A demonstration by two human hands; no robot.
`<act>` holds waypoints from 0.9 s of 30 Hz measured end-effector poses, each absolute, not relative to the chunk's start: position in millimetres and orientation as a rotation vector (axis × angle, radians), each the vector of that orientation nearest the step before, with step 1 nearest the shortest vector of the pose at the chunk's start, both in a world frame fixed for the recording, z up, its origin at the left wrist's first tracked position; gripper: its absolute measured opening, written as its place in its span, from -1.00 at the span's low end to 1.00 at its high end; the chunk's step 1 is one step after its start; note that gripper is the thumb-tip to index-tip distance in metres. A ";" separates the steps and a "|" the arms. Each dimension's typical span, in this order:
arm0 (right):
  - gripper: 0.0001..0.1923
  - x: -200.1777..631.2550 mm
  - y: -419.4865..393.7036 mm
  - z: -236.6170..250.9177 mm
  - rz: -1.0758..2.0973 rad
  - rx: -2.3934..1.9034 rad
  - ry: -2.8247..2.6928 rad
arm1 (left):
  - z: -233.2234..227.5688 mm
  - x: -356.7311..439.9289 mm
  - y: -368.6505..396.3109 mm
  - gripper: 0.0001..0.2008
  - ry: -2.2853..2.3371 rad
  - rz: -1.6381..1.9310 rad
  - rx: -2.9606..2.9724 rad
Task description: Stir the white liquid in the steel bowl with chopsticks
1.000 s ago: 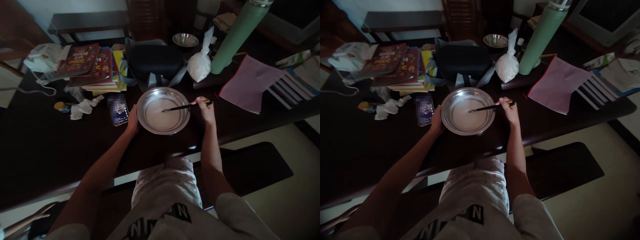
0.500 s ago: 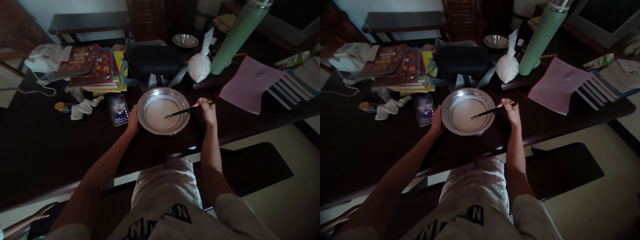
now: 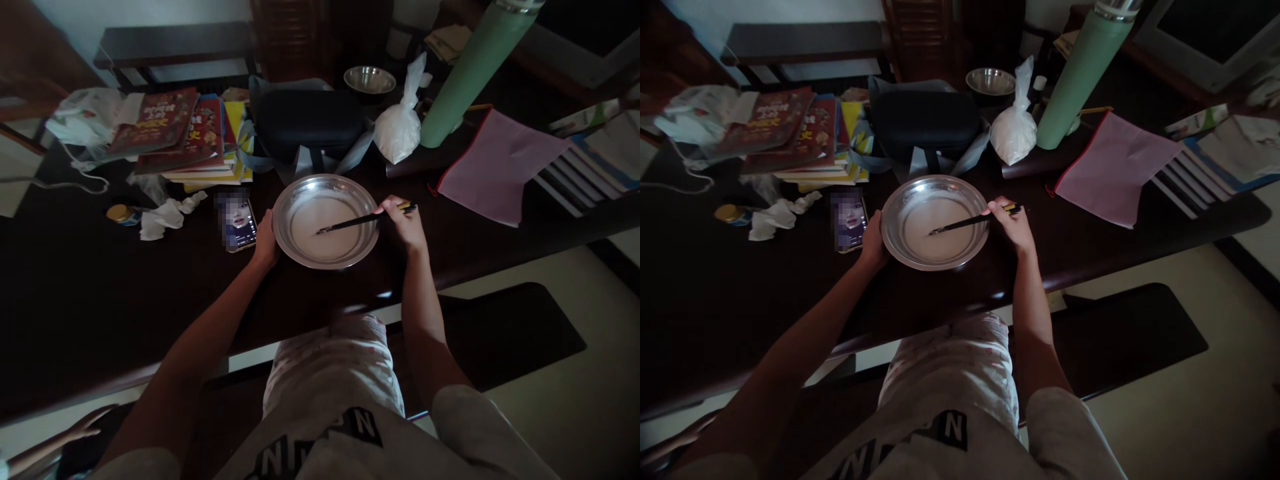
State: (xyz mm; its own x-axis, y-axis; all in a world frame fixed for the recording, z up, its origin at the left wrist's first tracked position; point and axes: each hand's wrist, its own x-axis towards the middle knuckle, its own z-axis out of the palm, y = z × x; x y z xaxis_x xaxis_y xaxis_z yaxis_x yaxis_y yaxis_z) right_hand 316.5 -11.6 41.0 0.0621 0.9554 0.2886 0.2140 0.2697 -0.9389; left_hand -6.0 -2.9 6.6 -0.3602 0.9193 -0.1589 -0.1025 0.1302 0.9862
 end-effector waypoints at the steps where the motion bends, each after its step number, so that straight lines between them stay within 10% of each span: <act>1: -0.44 316.9 -11.2 40.7 0.795 -1.183 -1.387 | 7.9 -5.1 -3.5 -0.65 1.494 1.392 0.820; 27: -0.47 321.2 -11.9 40.9 0.681 -1.202 -1.264 | 18.4 0.7 -7.3 -0.64 1.450 1.424 0.663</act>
State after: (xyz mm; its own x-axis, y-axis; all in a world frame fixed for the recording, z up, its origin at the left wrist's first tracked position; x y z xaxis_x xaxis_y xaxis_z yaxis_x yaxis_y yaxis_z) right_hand 321.2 -11.9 40.9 0.2370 0.9096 0.3414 0.2151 0.2935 -0.9314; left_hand 0.7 -7.3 18.4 -0.3895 0.8852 -0.2544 -0.2381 0.1701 0.9562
